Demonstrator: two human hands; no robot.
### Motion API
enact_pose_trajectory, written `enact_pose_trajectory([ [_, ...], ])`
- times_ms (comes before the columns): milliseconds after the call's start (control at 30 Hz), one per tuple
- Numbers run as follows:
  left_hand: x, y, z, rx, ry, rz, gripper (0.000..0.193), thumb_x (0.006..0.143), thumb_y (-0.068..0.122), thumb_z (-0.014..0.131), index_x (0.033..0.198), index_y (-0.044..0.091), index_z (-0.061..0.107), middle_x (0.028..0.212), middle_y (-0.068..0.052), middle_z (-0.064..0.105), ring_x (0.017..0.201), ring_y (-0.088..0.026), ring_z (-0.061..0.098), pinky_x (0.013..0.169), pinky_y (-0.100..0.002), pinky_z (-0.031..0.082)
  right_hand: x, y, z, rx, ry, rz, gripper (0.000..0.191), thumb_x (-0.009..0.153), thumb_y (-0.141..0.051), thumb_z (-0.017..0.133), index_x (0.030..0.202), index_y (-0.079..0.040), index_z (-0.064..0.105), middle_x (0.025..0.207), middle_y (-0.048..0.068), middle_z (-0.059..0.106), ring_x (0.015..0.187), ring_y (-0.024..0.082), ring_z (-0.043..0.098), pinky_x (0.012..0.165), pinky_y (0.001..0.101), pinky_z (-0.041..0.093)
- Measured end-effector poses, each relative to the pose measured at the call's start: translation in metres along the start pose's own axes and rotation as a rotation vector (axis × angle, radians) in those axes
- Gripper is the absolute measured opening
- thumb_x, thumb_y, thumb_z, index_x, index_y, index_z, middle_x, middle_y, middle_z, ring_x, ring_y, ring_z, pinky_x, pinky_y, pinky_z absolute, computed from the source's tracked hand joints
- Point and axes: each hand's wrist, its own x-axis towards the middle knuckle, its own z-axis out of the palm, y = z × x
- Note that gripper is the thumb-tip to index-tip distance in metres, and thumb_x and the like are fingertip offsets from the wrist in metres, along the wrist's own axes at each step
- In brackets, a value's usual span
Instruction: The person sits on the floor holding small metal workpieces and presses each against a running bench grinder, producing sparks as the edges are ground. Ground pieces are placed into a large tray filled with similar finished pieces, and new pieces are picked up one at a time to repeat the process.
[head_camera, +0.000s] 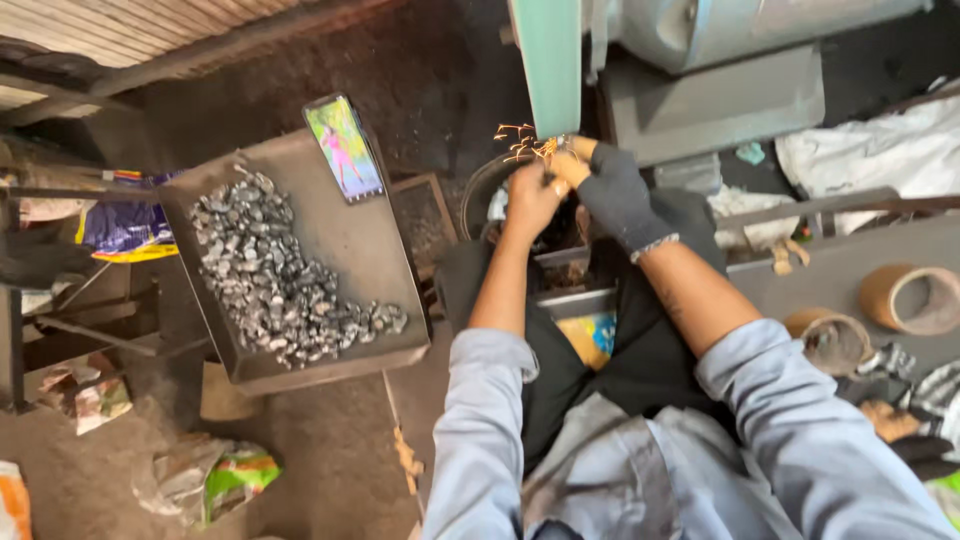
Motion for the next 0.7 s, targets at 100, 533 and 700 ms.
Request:
enact_pose_trajectory([
  [100, 0.009, -0.012, 0.001, -0.067, -0.026, -0.106, 0.014, 0.084, 0.009, 0.073, 0.095, 0.000, 0.076, 0.084, -0.014, 0.076, 0.075, -0.014, 0.068, 0.069, -0.034, 0.055, 0.018, 0.009, 0.009, -0.173, 0.044, -0.329, 0.025, 0.098, -0.025, 0.065, 0.099, -0.003, 0.076, 0.083, 0.005, 0.073, 0.079, 0.012, 0.066, 0.073, 0.0285, 0.053],
  [533, -0.037, 0.040, -0.002, -0.605, 0.115, -0.189, 0.035, 0.086, 0.015, 0.074, 0.119, 0.008, 0.067, 0.101, -0.004, 0.075, 0.087, -0.016, 0.072, 0.073, -0.032, 0.057, 0.001, 0.033, 0.021, 0.058, 0.123, -0.160, 0.033, 0.099, -0.028, 0.065, 0.115, -0.001, 0.071, 0.093, 0.006, 0.073, 0.083, 0.014, 0.069, 0.072, 0.0308, 0.055],
  [700, -0.034, 0.031, -0.004, -0.596, 0.145, -0.190, 0.040, 0.098, 0.018, 0.072, 0.132, -0.001, 0.067, 0.102, -0.006, 0.073, 0.082, -0.015, 0.066, 0.070, -0.029, 0.052, 0.010, 0.050, 0.016, 0.552, -0.148, -0.068, 0.028, 0.108, -0.023, 0.058, 0.123, 0.000, 0.065, 0.105, 0.004, 0.066, 0.092, 0.015, 0.061, 0.082, 0.0300, 0.053],
])
